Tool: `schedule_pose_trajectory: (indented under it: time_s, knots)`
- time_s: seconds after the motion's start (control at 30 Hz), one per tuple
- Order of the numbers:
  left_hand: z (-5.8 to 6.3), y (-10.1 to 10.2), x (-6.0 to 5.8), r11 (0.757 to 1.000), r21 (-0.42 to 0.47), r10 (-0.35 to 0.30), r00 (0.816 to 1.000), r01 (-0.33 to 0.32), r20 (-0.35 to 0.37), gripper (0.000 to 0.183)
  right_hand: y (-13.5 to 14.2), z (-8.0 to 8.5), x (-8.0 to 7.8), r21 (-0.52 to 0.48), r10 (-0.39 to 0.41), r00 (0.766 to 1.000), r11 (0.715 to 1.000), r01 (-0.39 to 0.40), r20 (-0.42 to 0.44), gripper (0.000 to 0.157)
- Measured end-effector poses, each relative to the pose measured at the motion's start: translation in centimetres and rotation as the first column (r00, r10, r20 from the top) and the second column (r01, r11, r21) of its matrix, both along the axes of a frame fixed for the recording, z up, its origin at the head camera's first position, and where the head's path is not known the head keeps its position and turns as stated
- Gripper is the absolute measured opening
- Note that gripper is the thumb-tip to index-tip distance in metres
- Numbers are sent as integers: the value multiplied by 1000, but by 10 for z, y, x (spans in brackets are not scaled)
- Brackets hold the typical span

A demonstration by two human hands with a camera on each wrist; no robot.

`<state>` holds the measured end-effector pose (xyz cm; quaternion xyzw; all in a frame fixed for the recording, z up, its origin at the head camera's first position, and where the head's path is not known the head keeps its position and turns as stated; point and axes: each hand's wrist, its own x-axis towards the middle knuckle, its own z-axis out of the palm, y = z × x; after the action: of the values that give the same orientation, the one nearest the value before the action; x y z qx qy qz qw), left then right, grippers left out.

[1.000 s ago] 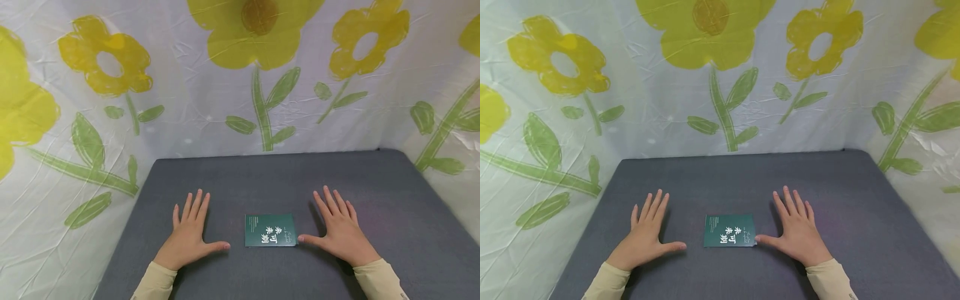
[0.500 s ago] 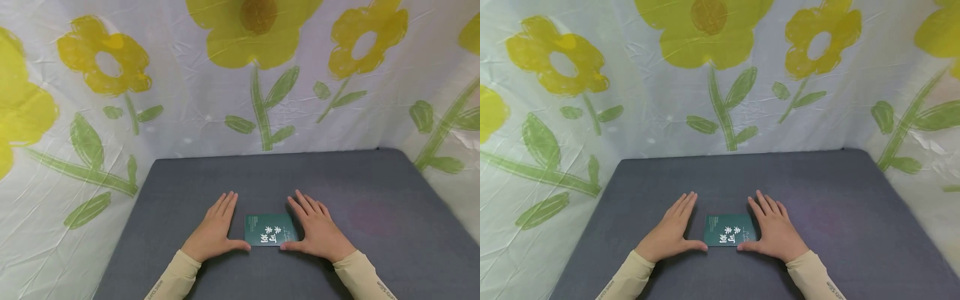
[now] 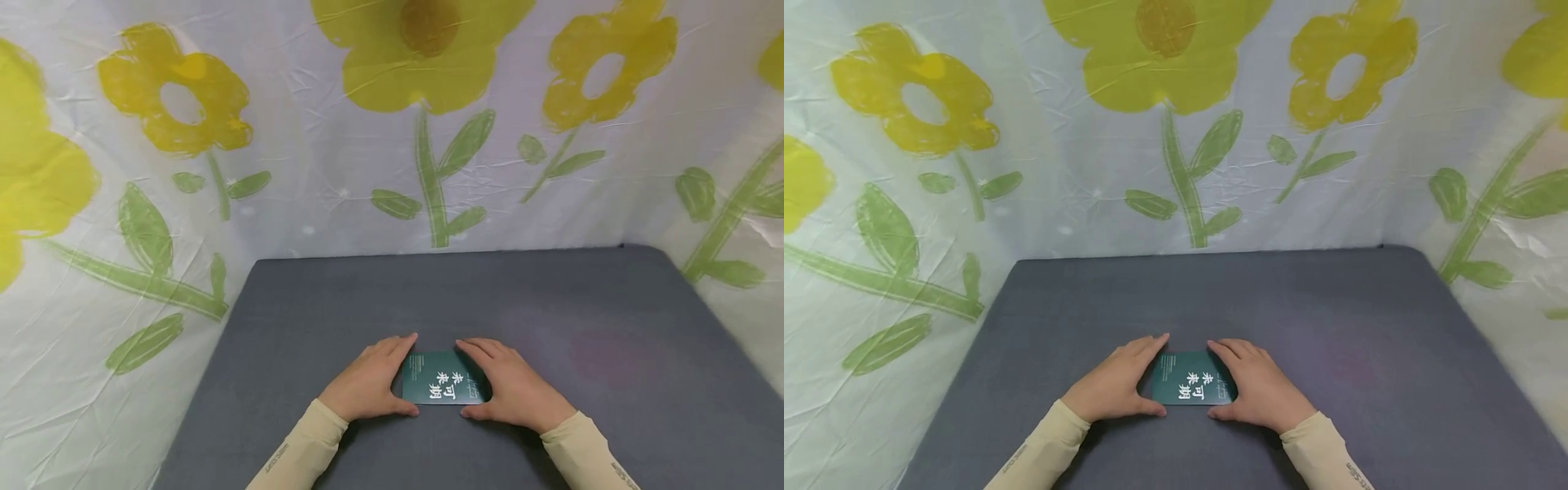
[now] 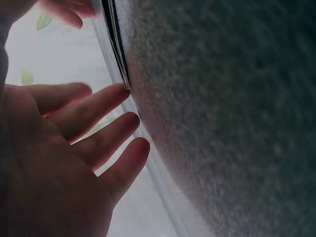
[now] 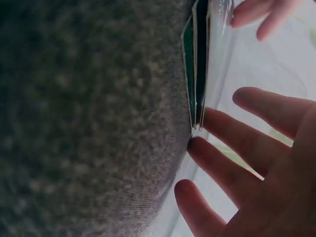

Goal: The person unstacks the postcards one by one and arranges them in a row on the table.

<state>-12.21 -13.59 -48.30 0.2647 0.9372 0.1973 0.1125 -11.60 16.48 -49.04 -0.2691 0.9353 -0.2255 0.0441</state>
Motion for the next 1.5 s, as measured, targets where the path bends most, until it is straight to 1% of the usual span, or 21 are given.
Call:
schedule_pose_trajectory:
  time_s: [0.13, 0.33, 0.53, 0.67, 0.87, 1.0, 1.2, 1.33, 1.4, 1.5]
  knots:
    - [0, 2, 0, 1000, -3, -13, 1000, 13, -9, 111, 0, 1, 0, 8, -1, 1000, 1000, 1, -18, 96]
    - [-1, 4, 3, 998, -35, -51, 997, 49, -57, 96, -4, 7, 2, 1, 19, 1000, 1000, -19, -5, 91]
    - [-1, 6, 5, 996, -51, -77, 996, 75, -50, 95, -6, 10, 7, 10, 22, 999, 1000, -23, 31, 89]
    - [2, 6, 6, 996, -51, -80, 995, 77, -58, 94, -7, 11, 8, 23, 17, 999, 1000, -18, 27, 89]
    - [4, 3, 9, 996, -48, -78, 996, 77, -32, 93, -9, 10, 11, 43, 14, 1000, 999, -14, -7, 94]
    - [6, 0, 8, 997, -33, -69, 997, 68, -31, 94, -10, 12, 9, 42, 19, 999, 999, -17, -46, 96]
    - [14, -9, 7, 999, 16, -39, 999, 39, -6, 95, -17, 20, 6, 45, 37, 998, 998, -35, -52, 95]
    - [19, -24, 4, 999, 49, -3, 1000, 3, 0, 94, -32, 23, -4, 36, 48, 997, 998, -46, -59, 95]
    - [20, -33, 1, 998, 65, 17, 1000, -18, 21, 93, -41, 23, -9, 34, 51, 997, 998, -49, -58, 94]
    - [18, -48, -3, 994, 100, 46, 997, -53, 68, 94, -56, 23, -17, 34, 64, 996, 997, -62, -61, 92]
